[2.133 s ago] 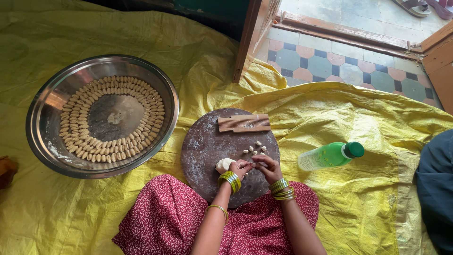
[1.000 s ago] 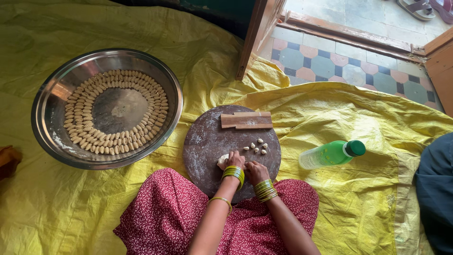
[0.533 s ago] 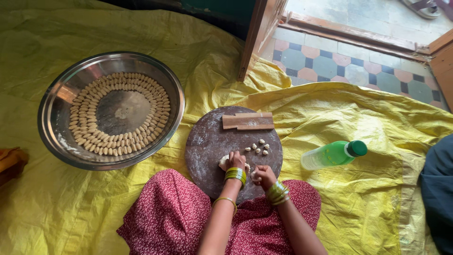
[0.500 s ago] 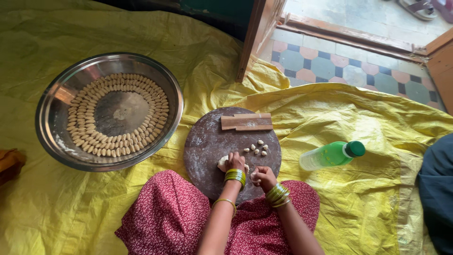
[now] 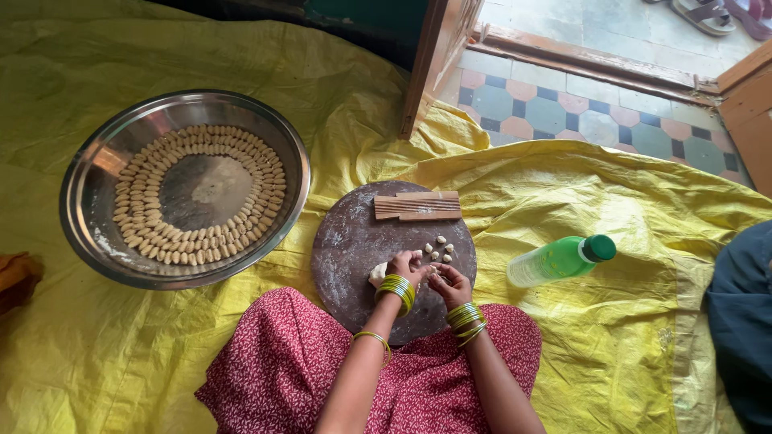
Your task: The person sits on a yellow tarp and repeatedly rolls small pieces of dough into balls on a wooden board. They place the finished dough balls into a large metal tray that already contains many similar pieces arranged in a circular pattern.
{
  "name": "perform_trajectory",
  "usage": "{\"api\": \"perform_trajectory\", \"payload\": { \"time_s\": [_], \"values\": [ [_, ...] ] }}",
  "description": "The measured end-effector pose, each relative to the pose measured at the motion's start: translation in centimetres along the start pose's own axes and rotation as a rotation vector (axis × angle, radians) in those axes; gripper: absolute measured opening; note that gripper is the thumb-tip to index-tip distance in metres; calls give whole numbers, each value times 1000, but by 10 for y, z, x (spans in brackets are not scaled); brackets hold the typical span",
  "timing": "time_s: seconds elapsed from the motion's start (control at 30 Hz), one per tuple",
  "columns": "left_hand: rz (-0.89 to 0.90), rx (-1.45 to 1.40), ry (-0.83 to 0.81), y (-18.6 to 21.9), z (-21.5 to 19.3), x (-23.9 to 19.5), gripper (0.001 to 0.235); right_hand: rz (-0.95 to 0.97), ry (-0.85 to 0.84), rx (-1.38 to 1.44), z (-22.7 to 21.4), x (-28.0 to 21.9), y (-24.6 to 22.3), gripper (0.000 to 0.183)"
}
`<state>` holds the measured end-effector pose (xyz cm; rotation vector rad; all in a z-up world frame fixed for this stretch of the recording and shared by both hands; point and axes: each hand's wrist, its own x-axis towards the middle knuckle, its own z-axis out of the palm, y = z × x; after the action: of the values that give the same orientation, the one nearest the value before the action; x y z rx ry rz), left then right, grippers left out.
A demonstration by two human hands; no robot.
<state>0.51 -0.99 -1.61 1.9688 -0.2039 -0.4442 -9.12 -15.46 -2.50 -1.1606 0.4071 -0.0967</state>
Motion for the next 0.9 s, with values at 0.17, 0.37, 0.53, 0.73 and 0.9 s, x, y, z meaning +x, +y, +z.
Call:
{"api": "perform_trajectory", "payload": {
  "time_s": [0.17,0.37,0.53,0.73,0.9],
  "values": [
    [-118,-465,-163,-28,19,4,31,47,97,-37,-2,5,0,48],
    [-165,-486,-212,-40,19,8,32,1,2,5,-1,8,3,40],
    [-276,-547,-208,-39,17,7,29,-68,184,-286,10,0,-6,36],
    [-259,-435,-60,-33,33,8,26,-516,247,-857,38,-22,-36,27],
    [-184,-419,-154,-39,27,10,24,-511,165,-866,51,-28,-53,33]
  ]
}}
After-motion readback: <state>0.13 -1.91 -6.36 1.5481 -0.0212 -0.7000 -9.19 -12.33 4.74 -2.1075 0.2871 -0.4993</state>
